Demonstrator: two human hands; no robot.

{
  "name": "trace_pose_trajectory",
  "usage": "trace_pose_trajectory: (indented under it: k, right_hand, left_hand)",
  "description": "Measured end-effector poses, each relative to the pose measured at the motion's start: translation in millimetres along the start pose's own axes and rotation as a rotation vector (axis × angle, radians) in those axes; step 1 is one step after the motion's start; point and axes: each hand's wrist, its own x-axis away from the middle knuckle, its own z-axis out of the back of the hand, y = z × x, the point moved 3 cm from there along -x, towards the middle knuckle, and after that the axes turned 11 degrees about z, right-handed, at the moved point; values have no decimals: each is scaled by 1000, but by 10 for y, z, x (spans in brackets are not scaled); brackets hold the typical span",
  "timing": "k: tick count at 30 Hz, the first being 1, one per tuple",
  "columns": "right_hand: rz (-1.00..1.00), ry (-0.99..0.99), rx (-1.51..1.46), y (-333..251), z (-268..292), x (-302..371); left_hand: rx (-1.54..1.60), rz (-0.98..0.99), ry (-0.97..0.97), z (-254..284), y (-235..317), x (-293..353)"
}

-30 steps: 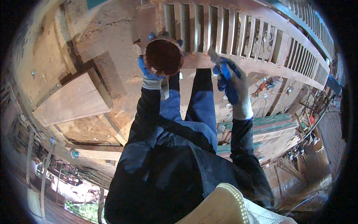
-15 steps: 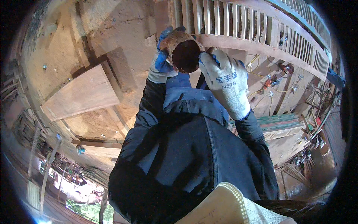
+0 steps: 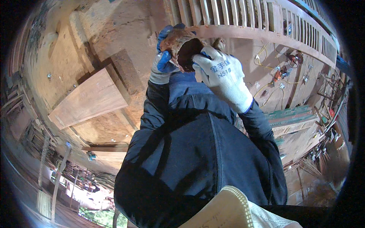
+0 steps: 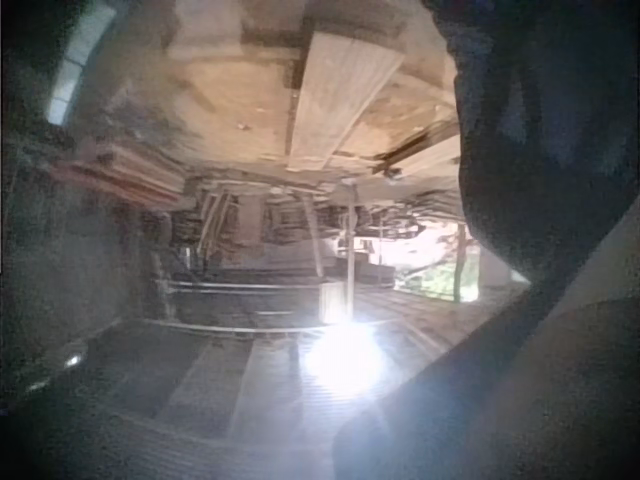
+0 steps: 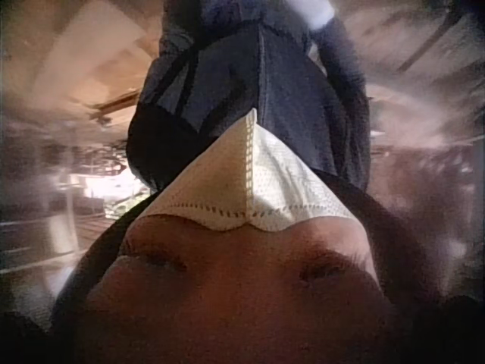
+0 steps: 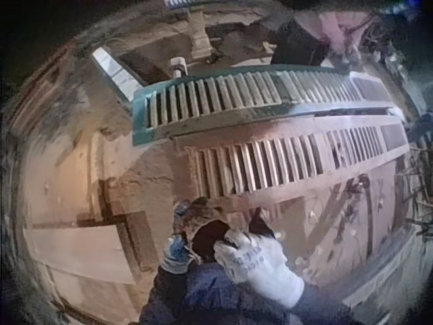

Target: The person applies a brown adhesive to the joints of a wooden slatted frame using a small brush. They hold a container of the adhesive in the left hand and repeatedly dip the brush to coat the connection points along the frame.

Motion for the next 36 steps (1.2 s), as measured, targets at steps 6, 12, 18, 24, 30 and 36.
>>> trace_pose_trajectory:
  k: [6,12,18,24,30,36]
  right_hand:
    - [-58,97,-63,159,-197,83]
    - [-243,90,-486,519,-285,166]
    - [-422,66,-1036,690,-230,313]
    - [-597,-118,-1129,719,-221,320]
    - [-739,-227,-1345,730,-417,477]
    - [-823,-88,-1497,1075,-734,587]
  left_hand:
    - [-332,-29,2,-60,73,31]
    - [-325,93,173,31,-19,116]
    - [-205,56,107,141,-124,19]
    - [-175,51,148,223,-228,7]
    - [71,60,258,355,-341,56]
    - [76,45,605,927,-443,127]
